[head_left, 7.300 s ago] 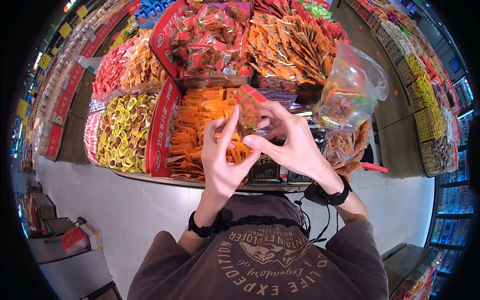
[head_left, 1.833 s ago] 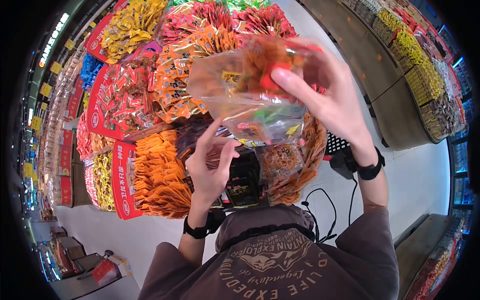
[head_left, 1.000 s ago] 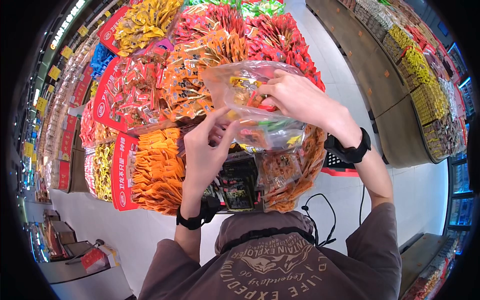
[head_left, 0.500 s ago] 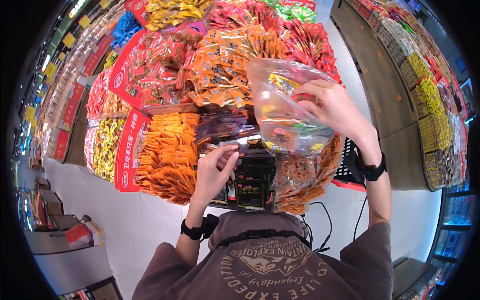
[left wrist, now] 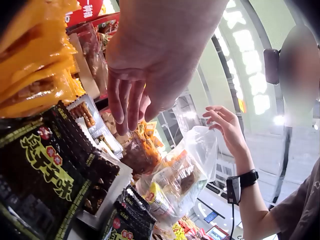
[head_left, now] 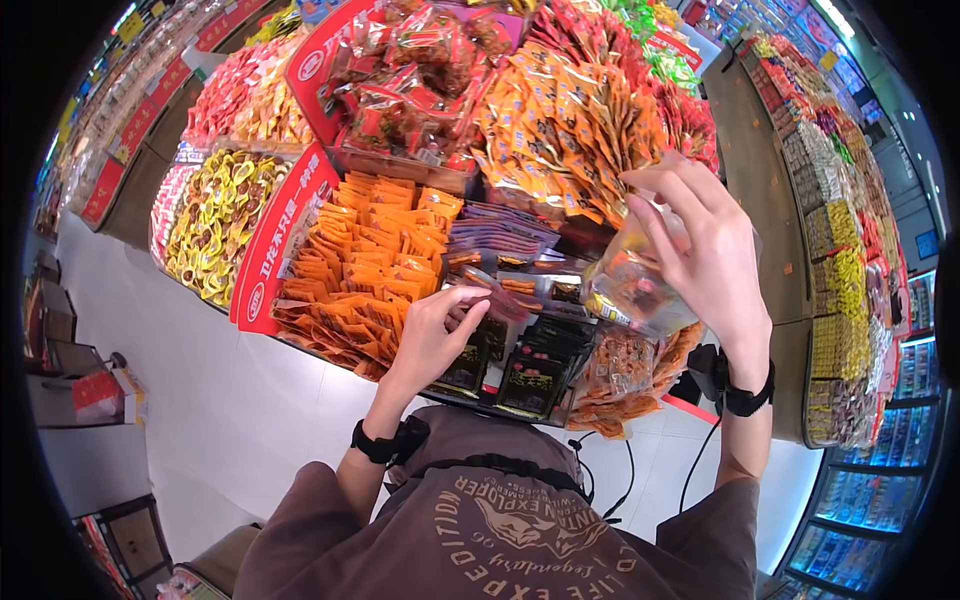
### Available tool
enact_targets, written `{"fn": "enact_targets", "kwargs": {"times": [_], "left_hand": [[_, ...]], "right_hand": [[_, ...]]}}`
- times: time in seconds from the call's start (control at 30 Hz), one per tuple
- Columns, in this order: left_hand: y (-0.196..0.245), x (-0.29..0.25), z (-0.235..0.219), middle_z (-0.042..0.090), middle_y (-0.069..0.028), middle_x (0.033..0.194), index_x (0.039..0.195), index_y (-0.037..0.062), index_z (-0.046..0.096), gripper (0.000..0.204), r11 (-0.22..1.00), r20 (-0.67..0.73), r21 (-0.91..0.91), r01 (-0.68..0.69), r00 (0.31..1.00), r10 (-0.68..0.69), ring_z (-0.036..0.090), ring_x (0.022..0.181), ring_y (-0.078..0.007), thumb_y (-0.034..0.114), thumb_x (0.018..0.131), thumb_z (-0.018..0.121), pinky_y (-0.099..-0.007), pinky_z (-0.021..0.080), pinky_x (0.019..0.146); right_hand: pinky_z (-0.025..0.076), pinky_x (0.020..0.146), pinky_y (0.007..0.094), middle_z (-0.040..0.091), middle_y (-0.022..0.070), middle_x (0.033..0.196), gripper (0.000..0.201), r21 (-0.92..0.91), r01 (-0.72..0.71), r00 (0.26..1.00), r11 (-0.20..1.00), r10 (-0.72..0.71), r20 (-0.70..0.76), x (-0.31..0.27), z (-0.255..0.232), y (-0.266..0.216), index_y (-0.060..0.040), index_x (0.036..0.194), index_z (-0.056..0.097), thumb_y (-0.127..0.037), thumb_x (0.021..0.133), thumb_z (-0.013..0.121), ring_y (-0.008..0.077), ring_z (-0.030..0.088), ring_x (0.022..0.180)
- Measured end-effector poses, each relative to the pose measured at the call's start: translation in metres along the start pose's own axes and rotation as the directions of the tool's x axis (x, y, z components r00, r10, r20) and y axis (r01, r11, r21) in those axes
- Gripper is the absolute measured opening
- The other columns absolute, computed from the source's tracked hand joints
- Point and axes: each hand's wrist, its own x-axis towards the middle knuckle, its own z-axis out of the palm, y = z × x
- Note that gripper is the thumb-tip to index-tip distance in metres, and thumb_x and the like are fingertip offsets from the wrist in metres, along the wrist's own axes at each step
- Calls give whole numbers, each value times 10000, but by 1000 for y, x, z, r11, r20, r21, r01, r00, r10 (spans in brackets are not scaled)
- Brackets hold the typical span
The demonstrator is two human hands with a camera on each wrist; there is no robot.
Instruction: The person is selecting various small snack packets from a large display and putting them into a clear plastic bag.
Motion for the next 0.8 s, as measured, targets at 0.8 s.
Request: {"fn": "enact_targets", "kwargs": {"times": [0.8], "left_hand": [[-45, 22, -101, 706, -83, 822, 1080, 0, 689, 212, 998, 117, -43, -52, 991, 57, 629, 613, -92, 127, 911, 683, -246, 504, 583]], "right_hand": [[530, 743, 460, 651, 224, 1076, 333, 187, -210, 935, 960, 142, 324, 107, 161, -47, -33, 1218, 536, -148, 918, 623, 406, 650, 884]]}}
